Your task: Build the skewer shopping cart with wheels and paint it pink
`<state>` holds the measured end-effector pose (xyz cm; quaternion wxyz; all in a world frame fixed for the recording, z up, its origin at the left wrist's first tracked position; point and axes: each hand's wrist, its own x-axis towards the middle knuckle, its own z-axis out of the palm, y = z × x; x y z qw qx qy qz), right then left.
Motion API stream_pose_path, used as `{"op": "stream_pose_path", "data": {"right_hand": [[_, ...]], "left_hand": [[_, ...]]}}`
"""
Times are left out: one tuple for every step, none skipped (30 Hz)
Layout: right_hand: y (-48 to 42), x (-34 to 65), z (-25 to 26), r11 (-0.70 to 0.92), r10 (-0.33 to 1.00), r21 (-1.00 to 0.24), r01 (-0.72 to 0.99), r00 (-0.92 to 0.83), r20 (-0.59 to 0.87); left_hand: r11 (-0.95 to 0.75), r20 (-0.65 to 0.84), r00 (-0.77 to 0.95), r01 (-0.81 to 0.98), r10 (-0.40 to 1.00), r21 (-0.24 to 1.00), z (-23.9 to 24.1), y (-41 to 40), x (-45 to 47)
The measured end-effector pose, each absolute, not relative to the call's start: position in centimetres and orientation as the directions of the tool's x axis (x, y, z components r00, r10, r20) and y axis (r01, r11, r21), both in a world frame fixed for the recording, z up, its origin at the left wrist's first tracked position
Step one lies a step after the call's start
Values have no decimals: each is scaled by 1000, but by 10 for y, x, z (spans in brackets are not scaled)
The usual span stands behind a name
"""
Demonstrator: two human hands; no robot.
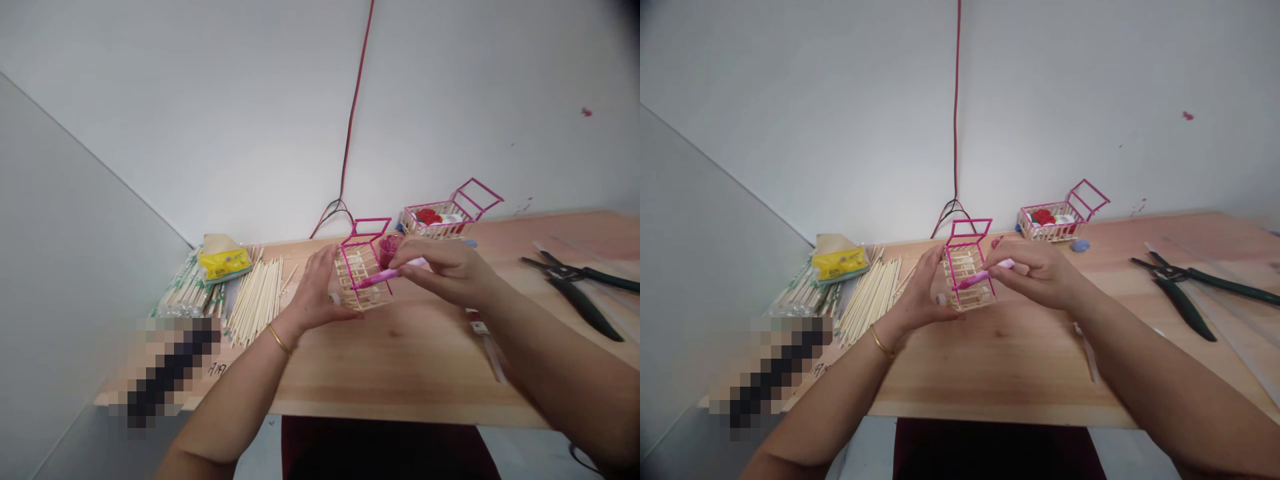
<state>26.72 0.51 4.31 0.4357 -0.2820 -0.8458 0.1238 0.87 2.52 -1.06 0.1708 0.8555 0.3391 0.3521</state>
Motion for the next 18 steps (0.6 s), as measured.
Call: {"op": "stream_pose_path", "data": {"right_hand": [[6,266,43,808,585,-444,386,-440,682],[6,266,43,807,583,-434,401,-424,693],[7,265,43,809,577,-423,409,-416,703],[7,265,43,813,569,-410,413,-414,711],[8,264,43,818,559,-398,415,-415,718],[8,264,44,824,549,-387,414,-416,725],[8,264,44,828,542,-380,412,-417,730],[8,264,44,831,538,-376,409,-422,730],[7,264,45,834,535,-375,405,-428,728],[6,264,45,837,532,-374,398,-437,725],[5,264,46,841,529,-375,389,-448,721],[4,264,47,846,525,-376,379,-461,716],[2,264,49,850,520,-377,367,-474,711],[1,264,50,856,513,-376,356,-488,706],[-1,263,51,860,507,-374,347,-502,701],[-2,263,53,866,499,-369,338,-516,696],[-4,263,54,870,492,-365,332,-526,694],[-4,263,55,874,485,-359,328,-532,694]], "left_hand": [[-717,490,525,464,696,521,-11,25,9],[-722,494,528,466,691,511,-11,25,9],[-726,496,531,469,687,503,-11,25,9],[-730,497,536,471,683,494,-11,25,9],[-734,497,541,474,679,487,-11,25,8],[-736,496,545,476,676,480,-11,25,8],[-738,496,547,479,674,475,-11,24,8],[-739,495,549,480,673,472,-11,24,8],[-739,494,550,481,673,472,-10,24,8],[-737,492,549,482,675,474,-10,24,8],[-735,490,548,484,678,475,-10,24,8],[-733,488,548,487,680,474,-9,23,8],[-734,487,549,492,679,469,-9,23,9],[-737,489,551,496,676,460,-9,23,9],[-743,494,555,499,669,446,-9,23,10],[-751,502,559,500,660,430,-9,22,10],[-760,510,564,500,649,415,-9,22,10],[-769,519,568,498,639,402,-10,22,11]]}}
